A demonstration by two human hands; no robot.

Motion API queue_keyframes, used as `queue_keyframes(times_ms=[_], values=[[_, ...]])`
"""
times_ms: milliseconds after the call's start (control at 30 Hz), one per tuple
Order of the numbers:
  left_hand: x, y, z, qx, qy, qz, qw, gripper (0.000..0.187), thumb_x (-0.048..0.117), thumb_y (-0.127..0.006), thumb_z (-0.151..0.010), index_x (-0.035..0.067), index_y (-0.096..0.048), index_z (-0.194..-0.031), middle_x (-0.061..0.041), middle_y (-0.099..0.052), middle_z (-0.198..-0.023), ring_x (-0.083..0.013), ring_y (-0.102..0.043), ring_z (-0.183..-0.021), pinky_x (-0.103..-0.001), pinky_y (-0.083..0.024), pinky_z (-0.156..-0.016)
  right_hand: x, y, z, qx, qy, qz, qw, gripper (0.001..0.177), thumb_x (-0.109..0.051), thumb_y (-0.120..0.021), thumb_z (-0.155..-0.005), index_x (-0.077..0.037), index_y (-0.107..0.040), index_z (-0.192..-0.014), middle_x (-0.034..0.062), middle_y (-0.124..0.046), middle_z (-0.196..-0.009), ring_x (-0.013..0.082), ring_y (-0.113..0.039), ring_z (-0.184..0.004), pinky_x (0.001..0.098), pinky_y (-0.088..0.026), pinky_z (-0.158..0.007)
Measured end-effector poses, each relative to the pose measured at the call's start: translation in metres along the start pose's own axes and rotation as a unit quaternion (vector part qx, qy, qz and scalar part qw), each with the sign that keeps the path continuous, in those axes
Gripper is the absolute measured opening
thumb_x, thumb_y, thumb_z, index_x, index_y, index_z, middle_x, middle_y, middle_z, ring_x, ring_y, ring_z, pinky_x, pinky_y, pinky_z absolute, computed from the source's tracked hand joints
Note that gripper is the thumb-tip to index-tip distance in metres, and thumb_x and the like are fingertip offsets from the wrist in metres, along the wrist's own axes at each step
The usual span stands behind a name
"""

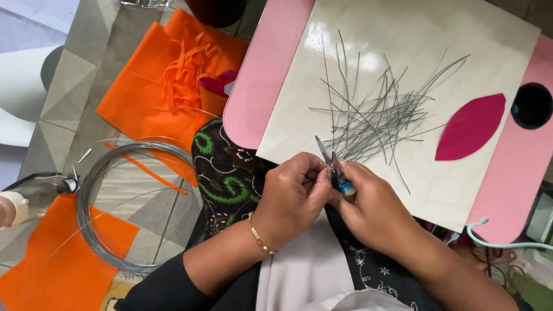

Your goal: Cutting and straightening thin metal wires from a coil using pliers for furniture reupholstery preparation.

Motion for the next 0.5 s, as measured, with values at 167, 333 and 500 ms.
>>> queue_keyframes(times_ms=[167, 333, 500], values=[[0.0012, 0.0004, -0.0007, 0.001, 0.002, -0.004, 1.0, 0.001, -0.001, -0.059, -0.079, -0.001, -0.059, -0.078, 0.0, -0.055, -0.056, -0.0043, -0.042, -0.044, -0.018, -0.036, -0.038, 0.002, -0.0025, 0.0025, 0.016, 0.016, 0.042, 0.999, 0.039, -0.012, -0.065, -0.075, 0.0, -0.056, -0.111, 0.0114, -0.065, -0.102, 0.0233, -0.067, -0.083, 0.0324, -0.052, -0.068], [0.0017, 0.0015, -0.001, 0.006, 0.003, -0.008, 1.0, 0.002, -0.001, -0.059, -0.079, -0.001, -0.059, -0.077, 0.0, -0.055, -0.054, -0.0042, -0.041, -0.042, -0.018, -0.035, -0.037, 0.0092, -0.0048, 0.0042, 0.033, 0.023, 0.072, 0.997, 0.035, -0.013, -0.065, -0.076, 0.003, -0.057, -0.106, 0.0115, -0.061, -0.094, 0.0223, -0.062, -0.076, 0.0319, -0.05, -0.065], [0.0026, 0.0024, -0.0002, -0.002, 0.009, 0.008, 1.0, 0.002, 0.0, -0.059, -0.079, -0.002, -0.06, -0.078, -0.001, -0.057, -0.054, -0.004, -0.043, -0.042, -0.017, -0.035, -0.037, 0.0068, -0.0043, 0.0065, 0.035, 0.026, 0.076, 0.996, 0.036, -0.011, -0.064, -0.077, 0.004, -0.055, -0.108, 0.0123, -0.06, -0.098, 0.0219, -0.062, -0.077, 0.031, -0.051, -0.065]])
Point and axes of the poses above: each hand's wrist, its own z-axis away from the middle knuckle, its own y-axis out of the back of the hand, x = y × z, the point moved 3 cm from there along -z, towards the middle knuckle
